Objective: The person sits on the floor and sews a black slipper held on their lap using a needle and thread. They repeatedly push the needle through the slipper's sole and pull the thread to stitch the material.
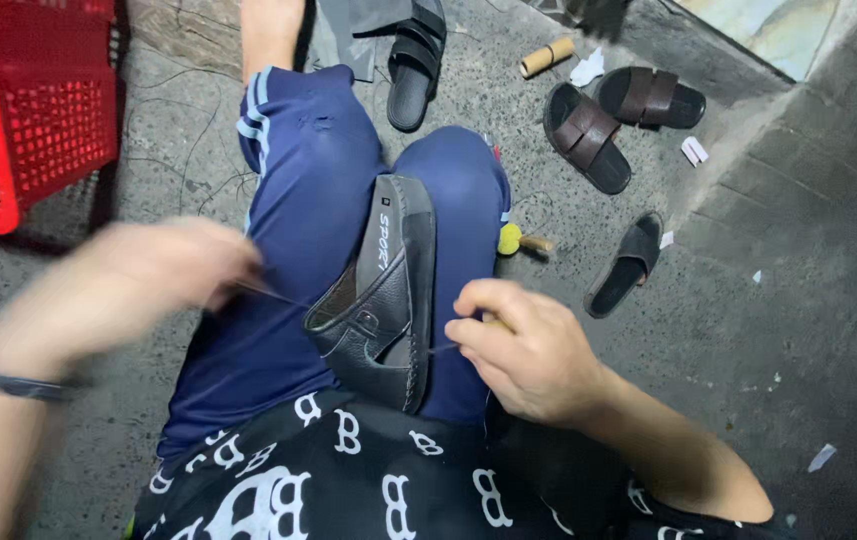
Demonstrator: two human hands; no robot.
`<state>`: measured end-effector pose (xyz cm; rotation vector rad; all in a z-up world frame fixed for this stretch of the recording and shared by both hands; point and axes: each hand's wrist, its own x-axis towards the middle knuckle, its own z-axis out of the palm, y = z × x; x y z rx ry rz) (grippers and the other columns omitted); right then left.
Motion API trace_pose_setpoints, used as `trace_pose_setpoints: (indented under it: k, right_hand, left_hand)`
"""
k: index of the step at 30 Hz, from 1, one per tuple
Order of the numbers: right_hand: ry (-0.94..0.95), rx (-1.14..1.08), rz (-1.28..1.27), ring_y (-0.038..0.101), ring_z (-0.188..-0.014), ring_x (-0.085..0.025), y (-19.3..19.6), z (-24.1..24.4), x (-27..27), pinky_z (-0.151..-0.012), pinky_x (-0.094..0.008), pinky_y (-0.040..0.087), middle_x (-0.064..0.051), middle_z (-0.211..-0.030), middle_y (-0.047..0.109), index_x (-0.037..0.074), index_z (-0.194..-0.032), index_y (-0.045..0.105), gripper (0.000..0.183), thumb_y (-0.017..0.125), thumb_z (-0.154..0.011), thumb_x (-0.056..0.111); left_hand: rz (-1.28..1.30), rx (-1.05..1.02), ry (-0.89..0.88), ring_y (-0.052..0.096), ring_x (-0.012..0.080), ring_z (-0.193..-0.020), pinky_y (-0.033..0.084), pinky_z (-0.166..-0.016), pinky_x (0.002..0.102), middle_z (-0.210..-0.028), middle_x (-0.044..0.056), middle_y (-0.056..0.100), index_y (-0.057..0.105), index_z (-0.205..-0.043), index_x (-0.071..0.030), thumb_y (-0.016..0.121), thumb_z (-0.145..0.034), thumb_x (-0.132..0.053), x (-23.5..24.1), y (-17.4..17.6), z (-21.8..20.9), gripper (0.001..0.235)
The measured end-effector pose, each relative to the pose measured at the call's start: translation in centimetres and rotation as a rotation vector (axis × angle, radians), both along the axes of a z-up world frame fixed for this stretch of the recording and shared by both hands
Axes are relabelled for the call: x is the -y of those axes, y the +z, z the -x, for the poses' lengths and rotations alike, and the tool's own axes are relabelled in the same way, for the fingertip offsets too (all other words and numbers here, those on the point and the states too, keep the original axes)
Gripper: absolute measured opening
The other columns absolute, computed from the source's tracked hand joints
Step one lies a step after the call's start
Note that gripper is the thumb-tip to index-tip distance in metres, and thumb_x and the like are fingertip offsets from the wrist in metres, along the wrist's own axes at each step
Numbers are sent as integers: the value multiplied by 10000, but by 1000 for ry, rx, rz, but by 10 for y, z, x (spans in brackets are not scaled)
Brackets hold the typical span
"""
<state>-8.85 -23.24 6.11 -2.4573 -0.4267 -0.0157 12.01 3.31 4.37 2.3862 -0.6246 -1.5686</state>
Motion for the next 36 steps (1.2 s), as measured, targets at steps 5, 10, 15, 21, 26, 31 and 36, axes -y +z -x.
trace_pose_setpoints:
  k: [5,10,15,21,26,31,36]
  right_hand:
    - [21,-49,105,572,-728,-203,-34,16,0,-617,-304,465,-50,-918,589,85,-1202,610,313,478,-923,34]
    - [56,-51,189,551,-683,-191,-38,14,5,-577,-299,463,-20,-893,577,135,-1233,612,323,492,-940,76]
    - [97,-67,326,505,-626,-220,-34,13,5,-545,-347,460,-22,-862,548,176,-1272,593,351,485,-939,150]
    - [158,164,518,462,-521,-165,-28,3,-4,-416,-265,447,-28,-703,453,102,-1163,620,337,357,-951,102]
    - [215,173,386,454,-544,-155,-50,-2,-2,-425,-253,439,-22,-722,432,68,-1127,605,346,318,-939,111]
    - [194,128,184,496,-579,-182,-70,-4,-10,-452,-280,460,-18,-744,452,49,-1056,592,276,357,-952,149]
    - [202,-10,139,561,-642,-225,-51,-7,-1,-490,-297,484,-70,-832,529,58,-1054,583,286,349,-975,203]
  left_hand:
    - [330,789,317,470,345,-801,361,-759,464,-914,216,525,515,-1055,79,507,-1182,-6,-169,-159,-29,152]
    - [-144,876,-277,625,355,-613,461,-463,439,-665,58,587,483,-828,-190,501,-792,-124,8,2,39,77]
    - [811,150,-129,600,362,-872,484,-713,442,-1034,143,570,393,-1376,-93,619,-814,-73,62,-22,63,606]
    - [1057,661,-369,559,315,-748,462,-669,370,-790,119,479,495,-1238,43,444,-897,-30,67,-76,81,353]
    - [1158,611,-302,540,305,-755,461,-684,350,-797,116,463,504,-1235,66,413,-934,-16,65,-83,80,325]
    - [1224,495,-276,552,338,-811,479,-724,382,-837,140,472,490,-1261,65,427,-957,-56,57,-81,73,333]
    - [1069,80,-95,616,401,-998,492,-842,456,-1008,224,618,340,-1432,13,596,-849,-66,47,-39,63,641]
